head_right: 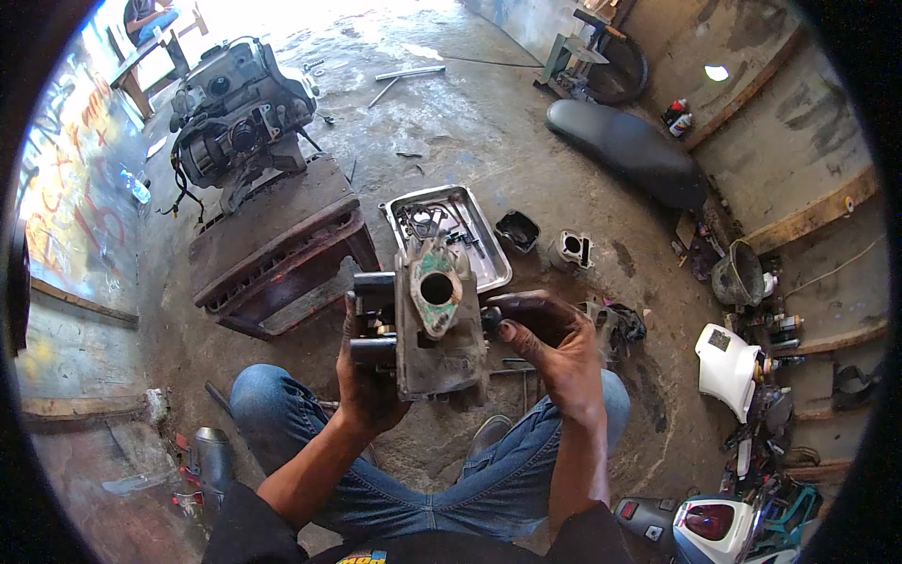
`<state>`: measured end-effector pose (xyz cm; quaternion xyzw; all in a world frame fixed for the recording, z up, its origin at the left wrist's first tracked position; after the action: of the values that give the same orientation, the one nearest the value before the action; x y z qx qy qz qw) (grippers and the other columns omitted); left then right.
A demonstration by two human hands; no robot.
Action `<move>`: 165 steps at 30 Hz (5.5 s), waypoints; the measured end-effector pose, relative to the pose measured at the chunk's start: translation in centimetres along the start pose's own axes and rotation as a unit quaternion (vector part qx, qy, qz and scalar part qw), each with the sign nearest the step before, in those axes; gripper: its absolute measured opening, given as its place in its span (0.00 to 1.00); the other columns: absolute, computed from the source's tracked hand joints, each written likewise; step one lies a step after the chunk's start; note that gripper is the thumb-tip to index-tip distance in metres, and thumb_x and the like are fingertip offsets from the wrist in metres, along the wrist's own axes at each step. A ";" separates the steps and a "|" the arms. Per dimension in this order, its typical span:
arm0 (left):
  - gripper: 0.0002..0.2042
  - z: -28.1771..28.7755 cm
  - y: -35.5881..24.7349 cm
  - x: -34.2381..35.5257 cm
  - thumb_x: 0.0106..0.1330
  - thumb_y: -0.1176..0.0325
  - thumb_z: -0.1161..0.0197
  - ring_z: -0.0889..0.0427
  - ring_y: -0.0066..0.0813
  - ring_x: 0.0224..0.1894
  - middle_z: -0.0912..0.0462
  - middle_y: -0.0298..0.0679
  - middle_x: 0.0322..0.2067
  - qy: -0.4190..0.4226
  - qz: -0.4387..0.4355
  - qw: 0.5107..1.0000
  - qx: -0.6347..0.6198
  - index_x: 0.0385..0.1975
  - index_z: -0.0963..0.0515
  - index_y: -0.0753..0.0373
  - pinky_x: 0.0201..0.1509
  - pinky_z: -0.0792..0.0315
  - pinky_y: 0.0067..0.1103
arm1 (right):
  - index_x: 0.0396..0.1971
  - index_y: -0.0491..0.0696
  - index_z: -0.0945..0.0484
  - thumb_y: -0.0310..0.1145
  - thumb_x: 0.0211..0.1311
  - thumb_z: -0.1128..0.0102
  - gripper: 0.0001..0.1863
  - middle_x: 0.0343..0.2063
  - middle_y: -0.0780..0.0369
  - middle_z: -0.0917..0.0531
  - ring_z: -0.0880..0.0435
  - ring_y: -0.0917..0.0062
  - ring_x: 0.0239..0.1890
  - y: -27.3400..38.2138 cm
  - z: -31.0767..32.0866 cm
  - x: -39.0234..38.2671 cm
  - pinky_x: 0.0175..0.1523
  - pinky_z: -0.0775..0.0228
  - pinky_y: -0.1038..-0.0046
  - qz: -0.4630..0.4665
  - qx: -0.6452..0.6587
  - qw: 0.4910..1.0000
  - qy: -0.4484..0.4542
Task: Dismantling a cylinder head and inspecting components from a motorcycle engine.
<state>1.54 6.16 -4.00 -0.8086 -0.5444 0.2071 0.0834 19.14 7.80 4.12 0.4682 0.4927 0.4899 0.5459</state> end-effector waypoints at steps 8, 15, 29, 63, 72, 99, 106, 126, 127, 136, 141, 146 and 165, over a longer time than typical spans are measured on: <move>0.32 -0.4 1.2 -0.3 0.70 0.35 0.58 0.18 0.25 0.41 0.20 0.35 0.42 -0.002 0.044 0.999 0.023 0.60 0.31 0.56 0.42 0.21 0.27 | 0.38 0.44 0.17 0.30 0.53 0.26 0.13 0.34 0.66 0.14 0.18 0.84 0.37 -1.7 0.0 -0.3 0.47 0.27 0.79 0.009 0.040 0.999 -0.002; 0.31 -0.7 0.9 -0.1 0.70 0.36 0.56 0.18 0.25 0.41 0.19 0.36 0.42 -0.005 0.024 1.000 0.009 0.59 0.30 0.56 0.45 0.22 0.27 | 0.41 0.44 0.19 0.34 0.55 0.29 0.15 0.37 0.64 0.15 0.19 0.83 0.41 -1.0 -1.0 -0.3 0.49 0.28 0.78 -0.016 0.090 0.995 0.029; 0.38 0.2 2.2 0.0 0.65 0.36 0.54 0.31 0.44 0.65 0.33 0.46 0.64 0.100 0.072 0.990 -0.063 0.69 0.42 0.55 0.70 0.38 0.43 | 0.48 0.43 0.24 0.34 0.56 0.32 0.21 0.43 0.61 0.18 0.19 0.77 0.45 -1.2 0.4 -0.5 0.51 0.25 0.73 0.024 0.122 0.992 -0.007; 0.32 -2.7 -1.9 -0.6 0.64 0.46 0.42 0.22 0.31 0.53 0.22 0.41 0.52 0.165 -0.071 0.805 0.566 0.63 0.34 0.60 0.62 0.31 0.31 | 0.67 0.42 0.42 0.47 0.53 0.26 0.48 0.61 0.61 0.31 0.32 0.71 0.62 -4.5 -3.8 -1.9 0.67 0.41 0.67 -0.015 0.225 0.971 0.085; 0.37 -2.4 -6.6 1.5 0.71 0.35 0.58 0.24 0.36 0.49 0.24 0.47 0.48 -0.015 -0.091 0.967 0.239 0.61 0.33 0.65 0.55 0.30 0.32 | 0.61 0.45 0.31 0.41 0.58 0.29 0.34 0.47 0.60 0.19 0.22 0.76 0.48 -5.9 -2.1 -0.8 0.56 0.30 0.70 0.010 0.131 0.990 -0.050; 0.25 4.7 -1.1 2.2 0.63 0.62 0.41 0.18 0.36 0.47 0.25 0.46 0.48 -0.078 -0.051 0.990 0.105 0.59 0.37 0.60 0.47 0.18 0.31 | 0.65 0.52 0.31 0.51 0.70 0.45 0.29 0.54 0.56 0.22 0.25 0.73 0.55 -5.5 -3.6 0.6 0.60 0.34 0.70 -0.078 -0.029 0.996 0.035; 0.26 2.1 -1.9 1.8 0.63 0.59 0.40 0.19 0.34 0.47 0.25 0.44 0.47 -0.069 -0.089 0.986 0.126 0.58 0.37 0.60 0.47 0.19 0.30 | 0.55 0.57 0.23 0.38 0.48 0.26 0.30 0.49 0.60 0.28 0.34 0.60 0.58 1.8 -4.4 -0.6 0.63 0.41 0.56 0.236 -0.367 0.900 -0.011; 0.26 2.9 -1.8 1.4 0.62 0.62 0.37 0.23 0.30 0.47 0.25 0.44 0.46 -0.108 -0.128 0.966 0.198 0.57 0.38 0.61 0.50 0.27 0.26 | 0.38 0.49 0.16 0.31 0.43 0.24 0.18 0.35 0.63 0.19 0.23 0.68 0.41 2.9 -4.2 -1.7 0.45 0.28 0.69 0.286 -0.366 0.884 -0.056; 0.26 3.0 -1.8 1.4 0.61 0.62 0.37 0.23 0.30 0.46 0.25 0.44 0.46 -0.110 -0.127 0.967 0.192 0.57 0.38 0.61 0.50 0.27 0.26 | 0.38 0.49 0.16 0.31 0.43 0.24 0.18 0.35 0.63 0.19 0.23 0.68 0.41 3.0 -4.1 -1.7 0.45 0.28 0.69 0.287 -0.366 0.884 -0.056; 0.23 3.8 -2.5 1.1 0.63 0.59 0.40 0.22 0.30 0.45 0.26 0.39 0.43 -0.139 -0.138 0.966 0.172 0.55 0.37 0.58 0.47 0.25 0.26 | 0.39 0.49 0.15 0.36 0.41 0.26 0.21 0.32 0.65 0.18 0.24 0.70 0.40 6.5 -1.4 -4.0 0.45 0.30 0.65 0.370 -0.329 0.864 -0.090; 0.20 4.0 -3.0 1.8 0.64 0.61 0.43 0.19 0.30 0.44 0.27 0.38 0.42 -0.111 -0.128 0.978 0.124 0.54 0.36 0.56 0.42 0.21 0.27 | 0.38 0.50 0.15 0.31 0.40 0.25 0.19 0.33 0.64 0.18 0.24 0.68 0.39 5.9 -1.2 -3.5 0.46 0.30 0.65 0.327 -0.290 0.895 -0.087; 0.20 2.5 -2.5 1.5 0.65 0.61 0.44 0.19 0.32 0.45 0.26 0.40 0.45 -0.087 -0.111 0.983 0.120 0.55 0.38 0.56 0.43 0.18 0.28 | 0.40 0.50 0.16 0.29 0.40 0.24 0.21 0.35 0.63 0.18 0.24 0.68 0.40 5.2 -3.1 -2.7 0.46 0.29 0.66 0.334 -0.305 0.891 -0.050; 0.26 2.8 -1.9 1.2 0.63 0.60 0.42 0.20 0.38 0.51 0.28 0.48 0.52 -0.059 -0.110 0.985 0.122 0.58 0.42 0.59 0.48 0.19 0.33 | 0.40 0.50 0.17 0.32 0.41 0.23 0.21 0.35 0.63 0.19 0.24 0.67 0.41 4.0 -3.4 -1.8 0.46 0.28 0.66 0.297 -0.323 0.898 -0.043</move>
<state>-0.88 7.81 -6.09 -0.7141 -0.6043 0.3089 0.1716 15.39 6.42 7.99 0.4109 0.1215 0.7408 0.5173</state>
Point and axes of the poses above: each hand's wrist, its own x-axis towards the middle knuckle, its own z-axis out of the back of the hand, y = z × x, the point moved 9 cm from there along x, towards the middle knuckle
